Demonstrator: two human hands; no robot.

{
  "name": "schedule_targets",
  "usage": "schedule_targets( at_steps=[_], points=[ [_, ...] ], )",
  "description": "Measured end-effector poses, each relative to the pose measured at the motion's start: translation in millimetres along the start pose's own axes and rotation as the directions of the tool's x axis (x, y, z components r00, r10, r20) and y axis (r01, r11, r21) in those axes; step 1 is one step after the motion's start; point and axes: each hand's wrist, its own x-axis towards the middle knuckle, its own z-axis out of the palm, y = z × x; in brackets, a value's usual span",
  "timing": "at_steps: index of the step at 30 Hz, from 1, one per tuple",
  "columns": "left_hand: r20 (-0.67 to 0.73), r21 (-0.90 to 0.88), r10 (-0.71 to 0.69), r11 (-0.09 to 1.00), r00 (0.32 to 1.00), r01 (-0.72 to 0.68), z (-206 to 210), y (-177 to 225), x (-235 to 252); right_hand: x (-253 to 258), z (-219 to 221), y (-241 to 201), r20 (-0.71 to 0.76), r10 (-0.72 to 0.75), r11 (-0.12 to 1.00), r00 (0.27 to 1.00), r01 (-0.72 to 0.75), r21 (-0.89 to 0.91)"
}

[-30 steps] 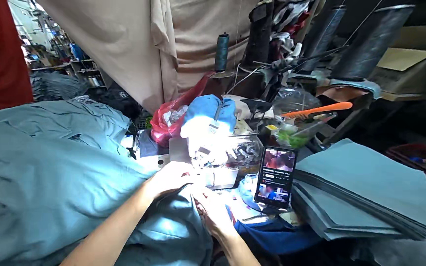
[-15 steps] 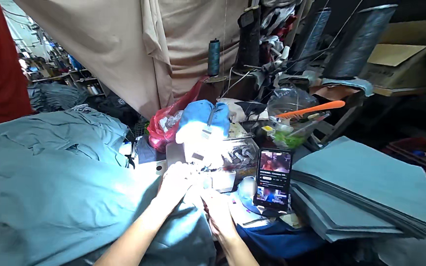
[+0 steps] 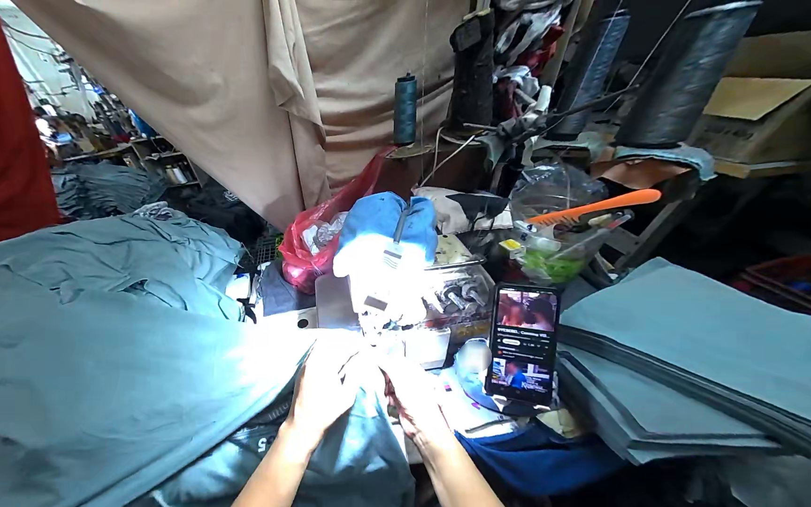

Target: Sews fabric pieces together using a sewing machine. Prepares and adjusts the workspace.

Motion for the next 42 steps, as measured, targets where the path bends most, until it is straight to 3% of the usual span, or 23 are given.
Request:
schedule_targets(
  at_steps=[9,15,21,23,25,26,28,30,34,39,42],
  points=[
    [0.062,0.025,-0.048,0.999,0.997,0.046,-0.3,1.1,20.8,10.9,-1.2,-1.7,-0.018,0.038,0.999,0.999,-0.038,-0.029],
    [0.139,0.147,0.022,0.988,0.99,-0.043,0.7,-4.0,30.7,18.1,0.2,-3.3,-0.041,0.03,0.998,0.999,-0.032,-0.046],
    [0.262,0.236,-0.14,0.969,0.955,0.077,1.4,2.1,39.2,17.5,0.4,-5.1,-0.057,-0.012,0.996,0.998,0.007,-0.084],
    [0.193,0.231,-0.116,0.97,0.974,0.07,1.8,3.1,29.7,12.3,-4.3,0.6,-0.049,-0.043,0.997,0.998,0.039,-0.068],
    [-0.125,0.184,-0.078,0.978,0.989,0.1,5.2,-4.1,3.9,0.7,-12.9,5.7,-0.025,-0.064,0.997,0.998,0.062,-0.049],
    [-0.276,0.169,-0.08,0.977,0.958,0.131,2.8,-5.3,-10.1,-5.3,-20.4,9.4,0.027,-0.062,0.997,0.998,0.064,-0.051],
    [-0.406,0.127,-0.144,0.969,0.903,0.211,-8.1,-6.5,-43.5,-15.6,-36.7,24.2,0.158,-0.069,0.992,0.985,0.085,-0.095],
    [-0.382,0.14,-0.218,0.947,0.898,0.289,-12.4,-13.6,-80.6,-23.2,-45.4,35.1,0.238,-0.052,0.98,0.97,0.096,-0.175],
    [-0.237,0.138,-0.305,0.929,0.923,0.342,-16.2,-29.7,-121.7,-21.1,-52.9,39.9,0.272,-0.079,0.977,0.959,0.129,-0.172],
    [-0.239,-0.015,-0.245,0.968,0.94,0.249,-59.9,-30.5,-99.0,-33.1,-50.0,25.3,0.208,-0.236,0.964,0.949,0.255,-0.069],
    [-0.192,0.072,-0.159,0.982,0.968,0.175,-93.8,-39.3,-74.7,-41.8,-46.4,20.0,0.185,-0.294,0.946,0.938,0.314,-0.087]
  ],
)
